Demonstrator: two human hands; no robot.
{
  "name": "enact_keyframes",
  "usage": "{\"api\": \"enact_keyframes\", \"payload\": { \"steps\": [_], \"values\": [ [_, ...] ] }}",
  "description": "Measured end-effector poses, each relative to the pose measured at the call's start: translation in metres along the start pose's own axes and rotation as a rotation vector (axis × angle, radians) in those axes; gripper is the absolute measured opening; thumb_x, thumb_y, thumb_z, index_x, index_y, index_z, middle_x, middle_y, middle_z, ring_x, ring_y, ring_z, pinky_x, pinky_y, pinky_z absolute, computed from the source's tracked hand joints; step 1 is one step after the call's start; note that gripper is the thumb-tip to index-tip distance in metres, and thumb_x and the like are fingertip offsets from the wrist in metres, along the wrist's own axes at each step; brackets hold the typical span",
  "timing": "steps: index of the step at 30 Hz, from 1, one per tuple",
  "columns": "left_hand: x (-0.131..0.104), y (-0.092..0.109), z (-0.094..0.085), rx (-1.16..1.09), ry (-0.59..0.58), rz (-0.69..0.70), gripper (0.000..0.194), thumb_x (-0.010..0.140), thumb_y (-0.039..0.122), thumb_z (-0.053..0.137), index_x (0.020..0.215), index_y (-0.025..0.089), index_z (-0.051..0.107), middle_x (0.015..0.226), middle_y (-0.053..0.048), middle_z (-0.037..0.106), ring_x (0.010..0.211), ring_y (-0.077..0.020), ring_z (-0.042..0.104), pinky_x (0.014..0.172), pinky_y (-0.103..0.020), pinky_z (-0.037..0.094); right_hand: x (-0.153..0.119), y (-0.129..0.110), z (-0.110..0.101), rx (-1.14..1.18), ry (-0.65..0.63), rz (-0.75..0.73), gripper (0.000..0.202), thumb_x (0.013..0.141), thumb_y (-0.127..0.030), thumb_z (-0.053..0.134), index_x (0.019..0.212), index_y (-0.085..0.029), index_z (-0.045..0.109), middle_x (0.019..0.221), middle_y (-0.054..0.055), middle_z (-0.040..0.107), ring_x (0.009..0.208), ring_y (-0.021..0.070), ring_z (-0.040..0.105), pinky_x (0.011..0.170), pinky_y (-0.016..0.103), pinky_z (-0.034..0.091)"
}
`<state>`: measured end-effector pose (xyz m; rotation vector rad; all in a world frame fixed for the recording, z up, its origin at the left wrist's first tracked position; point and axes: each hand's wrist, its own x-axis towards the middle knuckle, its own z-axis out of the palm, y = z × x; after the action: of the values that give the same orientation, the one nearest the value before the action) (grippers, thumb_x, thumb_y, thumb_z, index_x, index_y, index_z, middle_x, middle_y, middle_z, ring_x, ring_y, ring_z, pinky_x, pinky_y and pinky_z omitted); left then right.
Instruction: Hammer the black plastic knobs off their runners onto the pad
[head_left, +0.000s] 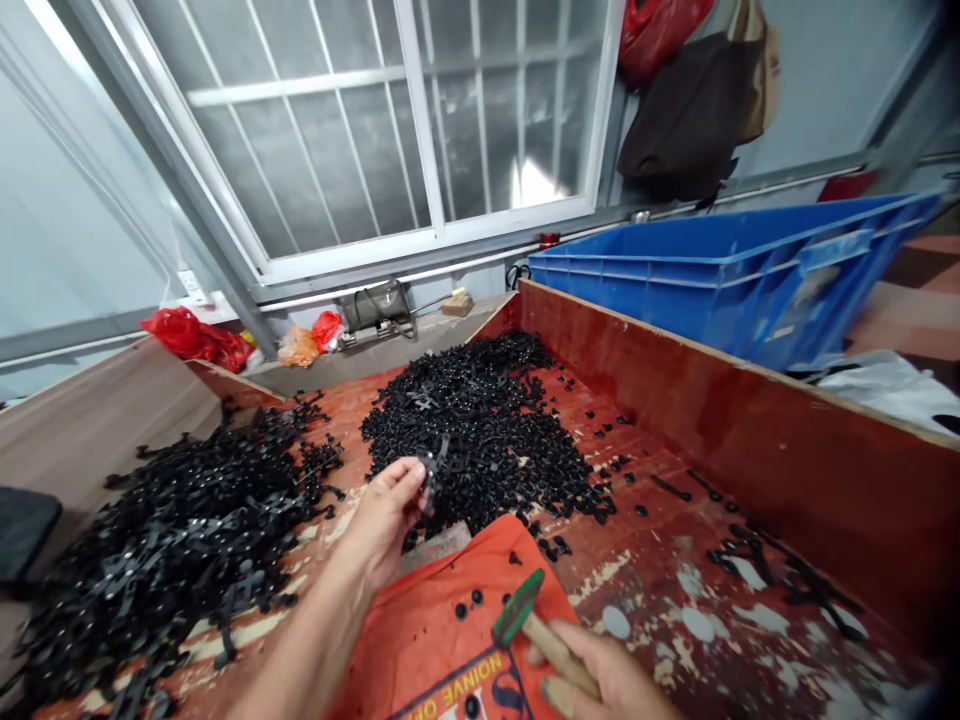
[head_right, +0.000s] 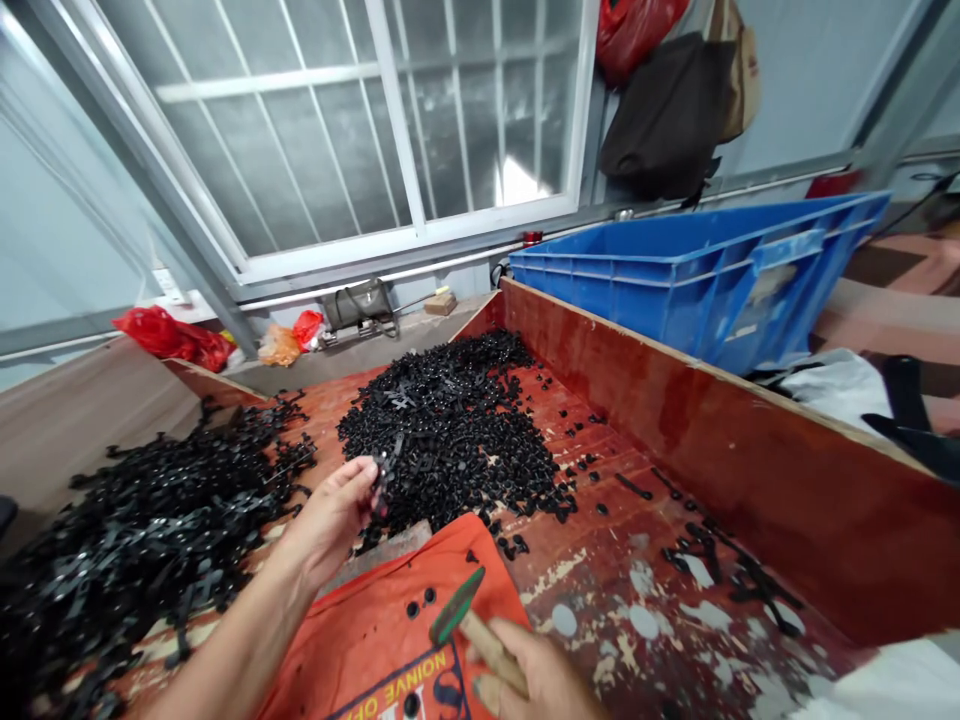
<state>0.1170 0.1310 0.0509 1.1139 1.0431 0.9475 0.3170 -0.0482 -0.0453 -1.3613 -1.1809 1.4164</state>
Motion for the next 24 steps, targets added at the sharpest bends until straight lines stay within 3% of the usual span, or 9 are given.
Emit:
{"api": "enact_keyframes", "payload": {
  "steps": [3, 7, 10, 13, 17, 21, 24],
  "values": [
    [-0.047, -0.011, 0.004, 0.019, -0.006, 0.016, 0.028, 0.071, 0.042, 0.08, 0.083, 0.019, 0.067, 0.079, 0.001, 0.061, 0.071, -0.0121, 0.055, 0.07, -0.024, 0.046, 0.003, -0.028, -0.002, 0.048, 0.086, -0.014, 0.037, 0.084, -0.052, 0.062, 0.099, -0.018, 0.065, 0.059, -0.004, 0.056, 0.049, 0.0116, 0.048, 0.05, 0.022, 0.038],
    [-0.095, -0.031, 0.011, 0.308, -0.054, 0.231, 0.01, 0.079, 0.033, 0.073, 0.083, 0.025, 0.078, 0.085, -0.004, 0.062, 0.086, -0.0189, 0.057, 0.08, -0.028, 0.045, 0.008, -0.07, 0.003, 0.195, 0.058, -0.088, 0.05, 0.089, -0.063, 0.053, 0.113, -0.018, 0.057, 0.066, -0.003, 0.061, 0.034, 0.0052, 0.029, 0.037, 0.019, 0.022],
    [-0.115, -0.042, 0.013, 0.445, -0.053, 0.314, 0.014, 0.083, 0.03, 0.067, 0.087, 0.031, 0.081, 0.085, -0.005, 0.06, 0.087, -0.0212, 0.057, 0.078, -0.029, 0.047, 0.008, -0.081, 0.015, 0.234, -0.027, -0.108, 0.045, 0.09, -0.058, 0.056, 0.112, -0.019, 0.054, 0.065, -0.002, 0.064, 0.033, 0.0043, 0.028, 0.035, 0.017, 0.019],
    [-0.123, -0.05, 0.01, 0.46, -0.001, 0.336, 0.015, 0.082, 0.026, 0.066, 0.085, 0.031, 0.081, 0.096, -0.008, 0.061, 0.096, -0.0238, 0.058, 0.084, -0.031, 0.048, 0.006, -0.077, 0.026, 0.208, -0.04, -0.088, 0.035, 0.087, -0.052, 0.063, 0.095, -0.018, 0.057, 0.065, -0.002, 0.064, 0.034, 0.0037, 0.029, 0.033, 0.017, 0.018],
    [-0.13, -0.053, 0.01, 0.183, 0.025, 0.169, 0.006, 0.075, 0.029, 0.074, 0.077, 0.023, 0.076, 0.107, -0.009, 0.06, 0.104, -0.0253, 0.058, 0.086, -0.03, 0.05, 0.002, -0.074, 0.031, 0.119, 0.072, -0.115, 0.024, 0.08, -0.04, 0.069, 0.081, -0.019, 0.058, 0.064, -0.004, 0.059, 0.043, 0.0065, 0.04, 0.041, 0.018, 0.034],
    [-0.137, -0.048, 0.022, -0.275, 0.06, -0.017, 0.043, 0.072, 0.039, 0.079, 0.112, 0.029, 0.067, 0.103, -0.005, 0.062, 0.096, -0.0228, 0.062, 0.085, -0.034, 0.054, -0.002, -0.079, 0.035, -0.002, 0.121, -0.117, 0.014, 0.073, -0.027, 0.069, 0.08, -0.019, 0.06, 0.068, -0.002, 0.06, 0.059, 0.0129, 0.055, 0.057, 0.023, 0.047],
    [-0.137, -0.046, 0.027, -0.382, 0.051, -0.138, 0.056, 0.074, 0.041, 0.079, 0.124, 0.033, 0.057, 0.089, -0.001, 0.062, 0.082, -0.0186, 0.063, 0.075, -0.032, 0.055, -0.003, -0.077, 0.04, -0.059, 0.114, -0.108, 0.009, 0.073, -0.022, 0.064, 0.081, -0.02, 0.058, 0.071, -0.002, 0.061, 0.064, 0.0143, 0.057, 0.06, 0.023, 0.049]
  ]
}}
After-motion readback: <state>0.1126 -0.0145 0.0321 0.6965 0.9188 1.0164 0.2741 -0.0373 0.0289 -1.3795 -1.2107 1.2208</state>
